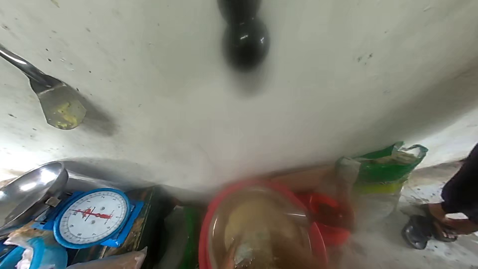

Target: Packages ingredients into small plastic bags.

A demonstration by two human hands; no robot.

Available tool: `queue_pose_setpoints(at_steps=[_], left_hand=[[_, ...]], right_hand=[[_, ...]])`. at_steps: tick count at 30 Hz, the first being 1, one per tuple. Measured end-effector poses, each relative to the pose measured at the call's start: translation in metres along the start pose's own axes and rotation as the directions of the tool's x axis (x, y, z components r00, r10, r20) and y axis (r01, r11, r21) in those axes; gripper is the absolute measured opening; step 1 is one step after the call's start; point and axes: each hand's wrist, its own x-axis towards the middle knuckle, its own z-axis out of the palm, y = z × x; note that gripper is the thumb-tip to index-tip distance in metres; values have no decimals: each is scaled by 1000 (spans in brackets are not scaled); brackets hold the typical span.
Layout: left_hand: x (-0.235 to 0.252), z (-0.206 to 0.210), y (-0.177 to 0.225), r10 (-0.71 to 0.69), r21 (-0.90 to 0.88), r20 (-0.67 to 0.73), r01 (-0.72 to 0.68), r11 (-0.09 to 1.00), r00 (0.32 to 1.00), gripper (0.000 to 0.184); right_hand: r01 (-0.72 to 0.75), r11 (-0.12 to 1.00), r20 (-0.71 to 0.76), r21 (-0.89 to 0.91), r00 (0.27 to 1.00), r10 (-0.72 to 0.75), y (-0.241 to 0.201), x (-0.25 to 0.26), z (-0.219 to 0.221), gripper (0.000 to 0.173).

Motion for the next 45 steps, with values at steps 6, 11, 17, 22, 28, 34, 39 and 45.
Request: queue_pose_setpoints(at_steps=[6,11,17,22,28,34,39,45], left_hand=[[-7,7,-1,-39,-60,-41,37,998,998,43],[4,-3,-6,-33,-175,-100,15,985,994,37],[1,0,-12,-58,-202,-134,30,979,989,35],[-1,-3,-9,25,-110,-102,-36,993,994,36],[-11,-4,-2,68,20,-69,-67,998,995,42],[-35,15,5,177,315,-129,-129,940,976,64],[-28,18,3,333,420,-150,-245,874,931,76],[-27,10,1,336,497,-105,-243,833,936,61]], right_hand=[[-43,997,-35,-63,999,41,4,2,-6,37],[-47,988,0,-148,999,48,4,-4,-2,35],[-82,928,-134,-363,990,35,4,7,13,31],[-17,845,-196,-535,975,-104,3,6,14,32],[-50,930,-196,-365,980,-25,8,5,16,50],[-66,967,-136,-246,990,32,21,4,15,42],[26,987,-133,-161,990,-48,18,1,16,42],[9,977,-225,-212,973,-57,14,3,4,35]])
